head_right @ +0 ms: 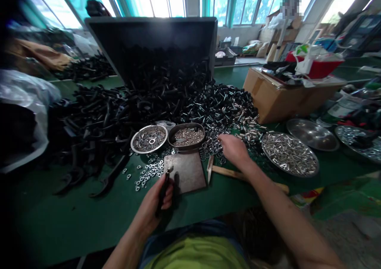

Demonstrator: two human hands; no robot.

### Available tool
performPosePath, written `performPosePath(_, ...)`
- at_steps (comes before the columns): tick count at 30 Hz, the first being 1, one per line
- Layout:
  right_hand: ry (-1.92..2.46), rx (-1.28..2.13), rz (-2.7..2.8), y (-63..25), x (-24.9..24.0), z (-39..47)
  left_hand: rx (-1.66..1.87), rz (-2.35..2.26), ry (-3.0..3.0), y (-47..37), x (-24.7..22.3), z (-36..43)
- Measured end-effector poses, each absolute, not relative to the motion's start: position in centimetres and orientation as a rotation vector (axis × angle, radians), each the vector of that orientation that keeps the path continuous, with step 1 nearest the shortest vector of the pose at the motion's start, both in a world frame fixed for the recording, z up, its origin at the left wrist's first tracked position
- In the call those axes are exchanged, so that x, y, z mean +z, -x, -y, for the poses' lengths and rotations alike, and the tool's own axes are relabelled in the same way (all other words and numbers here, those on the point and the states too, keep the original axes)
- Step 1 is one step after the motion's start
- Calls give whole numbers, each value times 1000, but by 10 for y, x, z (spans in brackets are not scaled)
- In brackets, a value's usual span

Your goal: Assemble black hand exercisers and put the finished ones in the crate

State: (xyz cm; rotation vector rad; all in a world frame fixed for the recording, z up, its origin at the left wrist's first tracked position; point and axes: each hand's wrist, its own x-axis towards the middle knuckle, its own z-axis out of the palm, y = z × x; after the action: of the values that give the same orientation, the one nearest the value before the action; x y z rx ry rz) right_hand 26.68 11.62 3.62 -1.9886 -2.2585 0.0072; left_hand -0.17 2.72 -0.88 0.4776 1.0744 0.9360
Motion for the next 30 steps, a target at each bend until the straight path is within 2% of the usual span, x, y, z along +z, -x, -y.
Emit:
performPosePath(5,2251,-44,2250,-350,28,-156,985,-1008,-391,10,-10,-31)
performPosePath(11,2214,-29,2365,-361,29,-158,980,-916,-169,7,-6,-39)
performPosePath(14,2045,-113,2379,-341,43,-146,1003,-799,-1,4,-4,-41)
performPosePath(16,1777,-134,2350,-314,51,-130,1039,-722,44,2,-4,-43)
performPosePath(19,1296,158,2283,-258,60,-97,1079,-675,38,-4,-4,-45)
performPosePath(22,1027,379,2223,-202,57,-66,1099,-655,11,-9,-3,-45)
performPosePath(27,863,399,2202,-149,34,-50,1181,-694,-26,-14,2,-41)
performPosePath(30,1141,497,2120,-140,27,-54,1262,-788,-97,-16,5,-38)
